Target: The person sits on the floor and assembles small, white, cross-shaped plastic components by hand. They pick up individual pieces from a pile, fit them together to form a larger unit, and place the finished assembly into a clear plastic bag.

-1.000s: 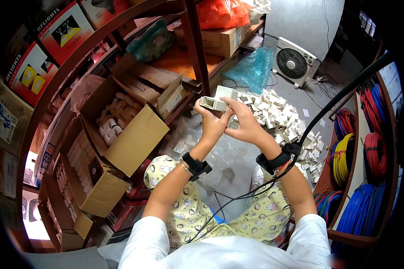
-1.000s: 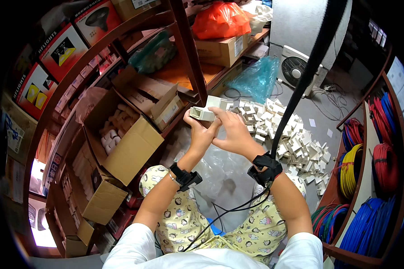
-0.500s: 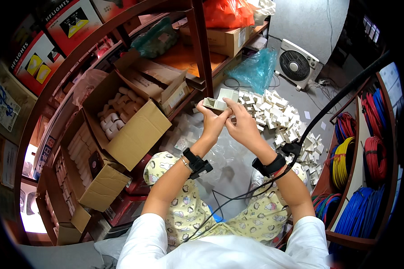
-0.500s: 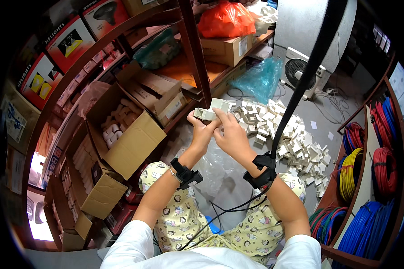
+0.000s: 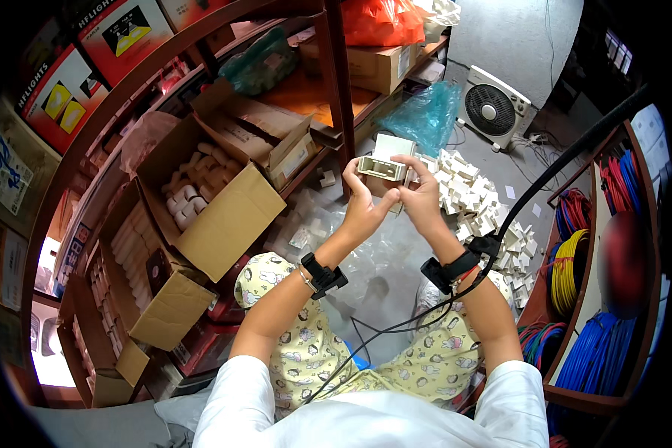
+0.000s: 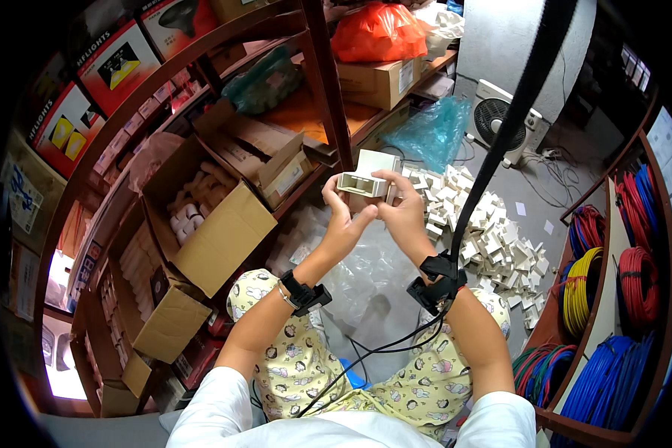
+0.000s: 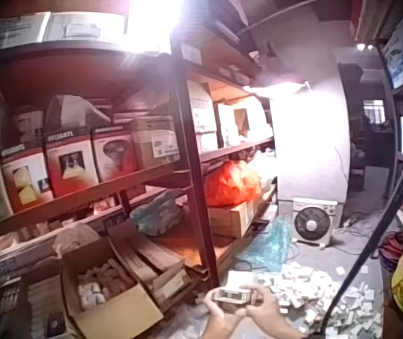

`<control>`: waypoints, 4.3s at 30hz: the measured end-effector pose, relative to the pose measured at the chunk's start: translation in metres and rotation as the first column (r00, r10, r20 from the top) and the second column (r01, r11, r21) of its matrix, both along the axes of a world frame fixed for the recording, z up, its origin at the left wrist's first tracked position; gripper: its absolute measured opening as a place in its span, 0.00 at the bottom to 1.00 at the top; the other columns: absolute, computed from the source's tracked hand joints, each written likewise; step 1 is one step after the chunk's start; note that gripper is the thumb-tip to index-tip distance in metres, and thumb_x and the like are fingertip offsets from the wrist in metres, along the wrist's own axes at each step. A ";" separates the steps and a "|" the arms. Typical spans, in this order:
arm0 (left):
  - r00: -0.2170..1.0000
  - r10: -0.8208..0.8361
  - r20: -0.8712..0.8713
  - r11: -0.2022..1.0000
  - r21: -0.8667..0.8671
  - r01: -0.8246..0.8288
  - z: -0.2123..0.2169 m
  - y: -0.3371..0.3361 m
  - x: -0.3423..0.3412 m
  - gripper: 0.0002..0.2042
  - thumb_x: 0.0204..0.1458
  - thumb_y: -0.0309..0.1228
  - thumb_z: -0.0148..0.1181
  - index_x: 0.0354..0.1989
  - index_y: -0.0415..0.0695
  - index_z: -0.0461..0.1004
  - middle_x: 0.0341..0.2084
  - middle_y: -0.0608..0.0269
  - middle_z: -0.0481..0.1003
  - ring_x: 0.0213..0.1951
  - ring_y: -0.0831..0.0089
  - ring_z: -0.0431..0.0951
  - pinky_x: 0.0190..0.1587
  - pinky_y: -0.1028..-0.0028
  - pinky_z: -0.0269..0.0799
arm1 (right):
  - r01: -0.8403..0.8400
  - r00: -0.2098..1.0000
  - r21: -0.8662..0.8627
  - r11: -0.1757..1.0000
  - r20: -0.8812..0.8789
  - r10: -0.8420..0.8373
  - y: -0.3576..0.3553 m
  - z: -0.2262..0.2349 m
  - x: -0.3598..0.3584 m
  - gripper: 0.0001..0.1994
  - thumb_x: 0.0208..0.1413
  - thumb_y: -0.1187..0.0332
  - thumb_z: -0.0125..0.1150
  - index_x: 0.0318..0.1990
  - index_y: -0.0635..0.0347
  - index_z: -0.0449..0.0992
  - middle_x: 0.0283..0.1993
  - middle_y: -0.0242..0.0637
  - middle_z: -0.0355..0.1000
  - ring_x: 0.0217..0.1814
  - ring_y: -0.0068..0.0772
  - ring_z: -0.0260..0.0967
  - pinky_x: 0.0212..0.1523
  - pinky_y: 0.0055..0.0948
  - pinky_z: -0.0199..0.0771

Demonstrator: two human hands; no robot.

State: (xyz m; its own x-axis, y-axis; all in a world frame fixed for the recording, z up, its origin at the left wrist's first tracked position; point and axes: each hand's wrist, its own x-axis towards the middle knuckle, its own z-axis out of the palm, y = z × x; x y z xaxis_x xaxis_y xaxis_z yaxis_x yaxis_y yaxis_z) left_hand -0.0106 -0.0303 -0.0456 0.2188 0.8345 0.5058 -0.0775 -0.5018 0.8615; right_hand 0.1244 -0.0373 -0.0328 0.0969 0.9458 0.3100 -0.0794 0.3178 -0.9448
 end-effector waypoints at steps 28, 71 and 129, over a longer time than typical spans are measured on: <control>0.570 0.032 -0.821 0.996 0.072 0.048 -0.021 -0.026 -0.038 0.24 0.42 0.48 0.63 0.44 0.47 0.70 0.36 0.51 0.72 0.39 0.54 0.75 0.41 0.61 0.71 | 0.061 0.843 -0.062 0.996 0.538 -0.019 -0.004 -0.009 0.076 0.18 0.42 0.79 0.60 0.45 0.55 0.75 0.41 0.35 0.73 0.37 0.23 0.70 0.35 0.23 0.71; -0.057 0.246 -0.968 0.905 0.250 -0.343 -0.134 -0.069 -0.039 0.10 0.42 0.28 0.58 0.33 0.47 0.64 0.24 0.65 0.71 0.24 0.75 0.77 0.21 0.77 0.72 | -0.026 0.816 -0.673 0.739 0.413 0.405 -0.026 -0.276 -0.060 0.17 0.54 0.69 0.57 0.52 0.57 0.68 0.42 0.37 0.69 0.42 0.30 0.66 0.42 0.29 0.67; 0.251 0.242 -0.937 0.968 0.249 -0.003 -0.126 -0.052 -0.043 0.13 0.45 0.28 0.54 0.41 0.52 0.69 0.18 0.73 0.65 0.20 0.79 0.73 0.20 0.80 0.71 | 0.037 0.684 -0.277 0.960 0.707 0.177 0.011 -0.341 -0.078 0.19 0.50 0.68 0.54 0.51 0.57 0.68 0.48 0.51 0.66 0.42 0.52 0.66 0.42 0.40 0.68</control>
State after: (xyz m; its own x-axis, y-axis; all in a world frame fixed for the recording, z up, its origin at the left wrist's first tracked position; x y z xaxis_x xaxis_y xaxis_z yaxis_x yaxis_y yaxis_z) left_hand -0.0539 -0.0821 -0.1719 0.5418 0.8310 0.1263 0.8160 -0.5561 0.1580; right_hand 0.0464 -0.0261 -0.3733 -0.1244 0.9922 0.0085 0.6454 0.0874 -0.7589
